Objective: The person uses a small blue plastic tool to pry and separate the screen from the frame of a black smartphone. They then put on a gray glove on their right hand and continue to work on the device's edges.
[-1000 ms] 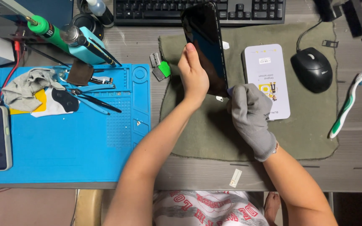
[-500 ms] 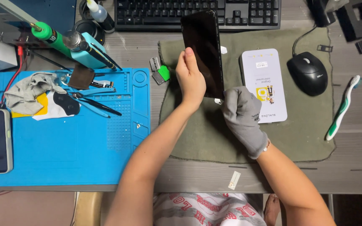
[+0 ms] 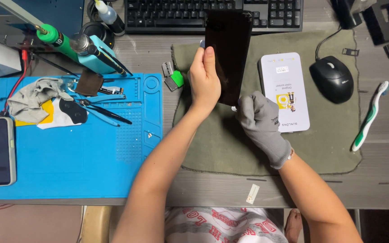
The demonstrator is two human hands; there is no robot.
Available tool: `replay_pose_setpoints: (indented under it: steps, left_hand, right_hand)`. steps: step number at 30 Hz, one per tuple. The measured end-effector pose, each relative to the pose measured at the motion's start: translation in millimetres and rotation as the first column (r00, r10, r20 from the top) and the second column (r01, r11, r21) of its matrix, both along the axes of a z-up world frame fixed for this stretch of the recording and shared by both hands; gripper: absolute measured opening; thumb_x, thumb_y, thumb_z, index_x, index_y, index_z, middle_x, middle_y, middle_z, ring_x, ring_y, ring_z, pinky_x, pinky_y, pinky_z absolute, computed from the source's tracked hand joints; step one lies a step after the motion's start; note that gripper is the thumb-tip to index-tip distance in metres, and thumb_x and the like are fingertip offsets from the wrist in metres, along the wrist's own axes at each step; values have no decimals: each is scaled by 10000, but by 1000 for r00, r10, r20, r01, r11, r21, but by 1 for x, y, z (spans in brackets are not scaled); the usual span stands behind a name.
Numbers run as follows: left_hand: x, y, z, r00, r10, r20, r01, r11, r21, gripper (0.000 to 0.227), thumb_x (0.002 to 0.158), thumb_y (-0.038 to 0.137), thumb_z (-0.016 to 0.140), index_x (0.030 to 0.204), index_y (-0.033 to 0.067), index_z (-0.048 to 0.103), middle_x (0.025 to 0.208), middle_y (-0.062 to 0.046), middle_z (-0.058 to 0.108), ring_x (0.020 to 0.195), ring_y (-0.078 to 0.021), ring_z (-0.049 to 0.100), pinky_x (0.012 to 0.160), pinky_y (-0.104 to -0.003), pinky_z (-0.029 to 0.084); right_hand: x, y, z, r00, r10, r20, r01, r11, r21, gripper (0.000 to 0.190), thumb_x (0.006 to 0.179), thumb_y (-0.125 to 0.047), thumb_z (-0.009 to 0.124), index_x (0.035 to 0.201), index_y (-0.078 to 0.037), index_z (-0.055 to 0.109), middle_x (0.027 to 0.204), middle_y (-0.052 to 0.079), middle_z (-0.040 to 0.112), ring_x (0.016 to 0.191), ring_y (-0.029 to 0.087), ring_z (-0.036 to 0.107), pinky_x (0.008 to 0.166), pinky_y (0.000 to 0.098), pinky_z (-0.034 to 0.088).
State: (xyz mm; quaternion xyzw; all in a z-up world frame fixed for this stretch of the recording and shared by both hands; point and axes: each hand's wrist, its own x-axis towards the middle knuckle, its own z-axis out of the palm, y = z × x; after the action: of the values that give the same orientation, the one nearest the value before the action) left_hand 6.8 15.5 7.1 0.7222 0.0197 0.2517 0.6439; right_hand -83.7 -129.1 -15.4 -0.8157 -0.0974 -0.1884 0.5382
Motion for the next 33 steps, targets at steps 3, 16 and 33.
replay_pose_setpoints:
  steps: [3,16,33]
  left_hand:
    - [-3,1,8,1000,-19,25,17,996,87,400,1065,383,446,754,137,398,605,-130,370,632,-160,415,605,-341,458]
    - [-9,-17,0,993,66,-93,-78,988,-130,415,1090,372,407,747,140,375,661,26,352,692,-109,388,656,-274,412]
    - [-8,-18,2,983,89,-162,-135,945,-298,407,1097,370,414,748,159,424,747,95,394,731,-96,386,729,-250,411]
  right_hand:
    - [-1,5,3,999,41,6,-41,998,-40,269,909,23,605,672,-90,545,495,11,487,502,223,519,571,284,450]
    - [-7,7,-8,999,-31,26,26,987,160,191,868,79,608,743,-58,564,532,5,511,549,147,603,586,228,449]
    - [-7,-1,-3,1000,-13,-25,20,958,285,59,858,39,601,811,6,618,518,78,530,473,147,584,470,247,450]
